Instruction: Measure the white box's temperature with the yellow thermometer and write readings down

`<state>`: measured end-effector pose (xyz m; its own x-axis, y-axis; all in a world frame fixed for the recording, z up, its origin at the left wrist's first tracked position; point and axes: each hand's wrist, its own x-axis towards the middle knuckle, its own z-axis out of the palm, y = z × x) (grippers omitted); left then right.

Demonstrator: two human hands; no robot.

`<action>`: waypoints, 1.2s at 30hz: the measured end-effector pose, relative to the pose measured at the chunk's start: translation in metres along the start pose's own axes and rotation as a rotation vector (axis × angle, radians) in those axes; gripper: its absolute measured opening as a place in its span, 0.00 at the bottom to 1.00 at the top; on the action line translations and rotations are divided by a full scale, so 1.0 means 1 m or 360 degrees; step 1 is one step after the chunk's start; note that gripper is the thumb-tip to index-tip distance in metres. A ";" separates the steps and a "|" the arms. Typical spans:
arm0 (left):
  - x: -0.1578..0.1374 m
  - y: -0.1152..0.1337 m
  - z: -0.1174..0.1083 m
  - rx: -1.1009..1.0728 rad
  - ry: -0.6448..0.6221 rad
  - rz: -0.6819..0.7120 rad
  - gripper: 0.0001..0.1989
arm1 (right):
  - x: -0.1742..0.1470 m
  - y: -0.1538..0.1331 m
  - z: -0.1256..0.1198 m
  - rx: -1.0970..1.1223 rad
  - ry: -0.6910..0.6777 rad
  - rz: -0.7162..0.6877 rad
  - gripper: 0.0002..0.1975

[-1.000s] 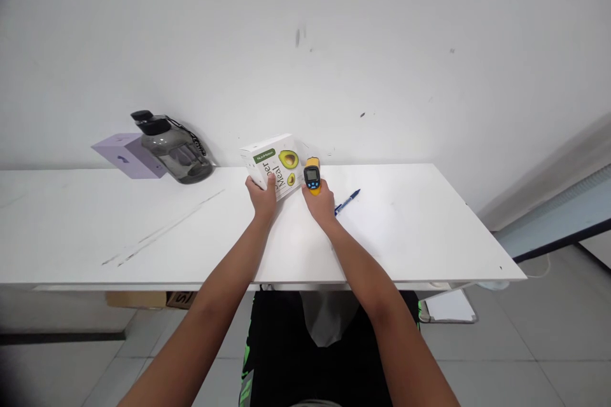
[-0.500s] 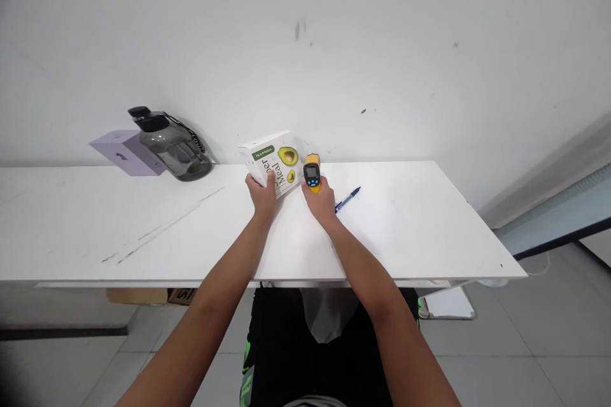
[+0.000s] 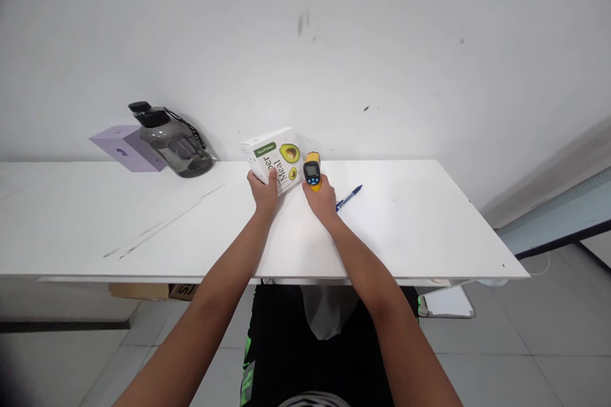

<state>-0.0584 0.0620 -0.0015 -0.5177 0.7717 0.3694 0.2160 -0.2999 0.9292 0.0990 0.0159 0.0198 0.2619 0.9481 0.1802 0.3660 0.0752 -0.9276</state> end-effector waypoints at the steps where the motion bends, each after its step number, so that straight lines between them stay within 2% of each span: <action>1: 0.000 0.000 0.000 0.0007 0.0003 0.0000 0.31 | 0.000 0.000 0.000 -0.0007 -0.0013 -0.0010 0.20; 6: 0.001 -0.003 0.001 0.0046 -0.0037 -0.0001 0.33 | -0.002 0.001 0.006 0.0045 -0.0137 -0.0105 0.37; 9: 0.003 -0.005 0.002 0.0066 -0.0058 0.0033 0.34 | -0.003 0.002 0.008 0.0034 -0.0222 -0.0114 0.39; 14: 0.005 -0.006 0.004 0.0087 -0.0017 -0.0040 0.36 | -0.001 0.003 0.003 -0.0191 -0.0155 -0.0047 0.41; 16: 0.004 -0.005 0.004 0.0064 -0.0009 -0.0086 0.36 | -0.001 0.003 0.002 -0.0340 -0.0162 -0.0011 0.39; 21: 0.001 -0.002 0.005 0.0074 -0.0040 -0.0079 0.37 | -0.003 0.001 0.007 -0.0784 -0.0064 -0.0096 0.25; 25: -0.001 -0.003 0.006 0.0166 -0.0080 -0.0014 0.39 | -0.006 0.002 0.012 -0.0869 -0.0111 -0.0078 0.26; 31: 0.000 -0.001 0.006 0.0237 -0.0060 -0.0056 0.39 | -0.005 0.007 0.017 -0.0917 -0.0158 -0.0034 0.27; 36: 0.002 0.001 0.010 0.0335 -0.0040 -0.0045 0.39 | -0.002 0.002 0.026 -0.1128 -0.0192 -0.0141 0.26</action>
<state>-0.0505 0.0689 -0.0005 -0.5055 0.7927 0.3406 0.3715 -0.1563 0.9152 0.0760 0.0221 0.0088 0.1192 0.9783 0.1697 0.8830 -0.0263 -0.4686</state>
